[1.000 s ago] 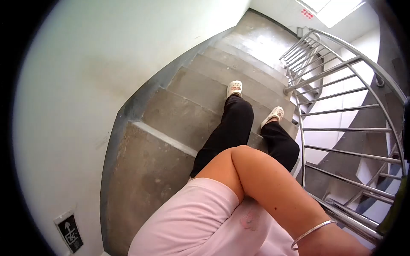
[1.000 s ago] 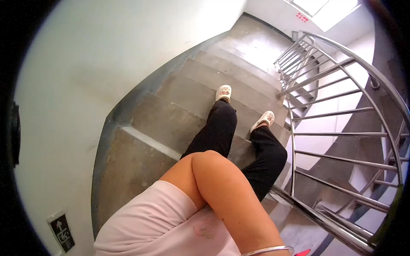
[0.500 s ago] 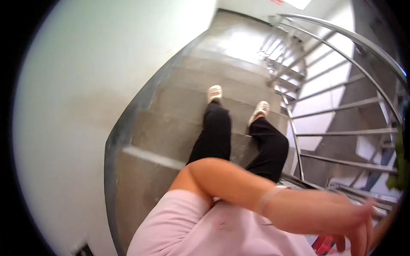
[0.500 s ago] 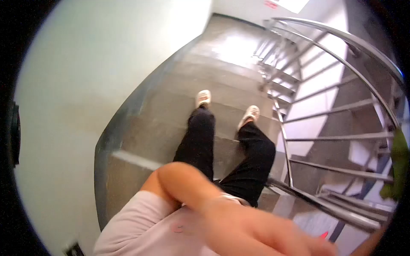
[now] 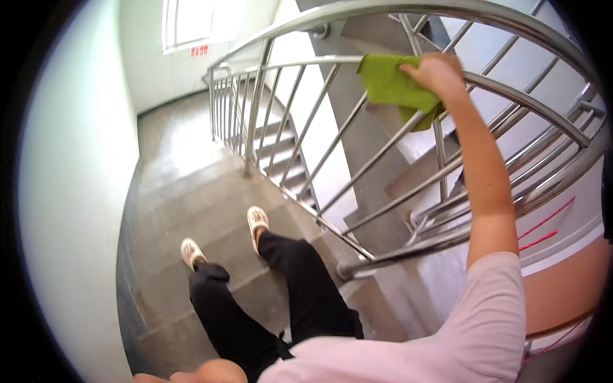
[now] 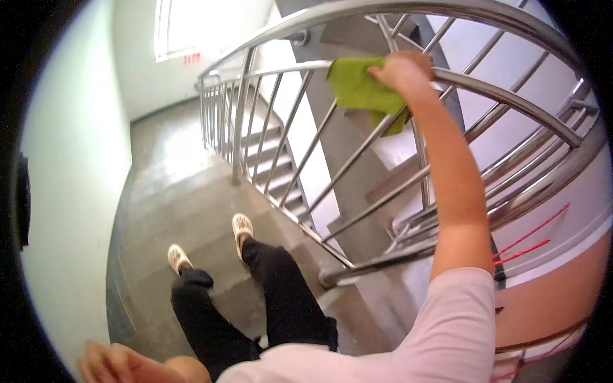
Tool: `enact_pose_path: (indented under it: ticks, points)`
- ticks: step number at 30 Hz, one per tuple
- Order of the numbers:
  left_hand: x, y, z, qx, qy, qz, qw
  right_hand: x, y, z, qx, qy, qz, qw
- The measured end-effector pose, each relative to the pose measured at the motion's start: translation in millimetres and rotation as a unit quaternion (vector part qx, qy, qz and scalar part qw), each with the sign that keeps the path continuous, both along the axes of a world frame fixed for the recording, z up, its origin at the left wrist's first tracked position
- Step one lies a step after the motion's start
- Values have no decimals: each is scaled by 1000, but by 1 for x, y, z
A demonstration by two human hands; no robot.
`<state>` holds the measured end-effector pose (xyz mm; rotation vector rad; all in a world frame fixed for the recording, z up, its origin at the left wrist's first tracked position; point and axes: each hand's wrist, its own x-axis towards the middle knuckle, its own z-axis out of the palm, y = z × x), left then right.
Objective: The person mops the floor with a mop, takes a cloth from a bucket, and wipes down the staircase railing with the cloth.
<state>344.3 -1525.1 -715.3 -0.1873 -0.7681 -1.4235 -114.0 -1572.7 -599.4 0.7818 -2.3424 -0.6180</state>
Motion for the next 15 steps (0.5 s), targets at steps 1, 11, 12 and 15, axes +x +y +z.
enact_pose_path:
  ticks: [1, 11, 12, 15]
  points:
    - [15, -10, -18, -53, -75, 121, 988, 34, -20, 3, 1, -13, -2, 1000]
    - [37, -71, -305, -177, -815, 225, 503, -39, -194, -118, -6, -48, 84, 995]
    - [39, -70, -304, -220, -847, 213, 434, -46, -209, -128, 3, -28, 89, 996]
    - [22, -83, -319, -159, -857, 232, 432, -47, -231, -145, 2, -11, 48, 999]
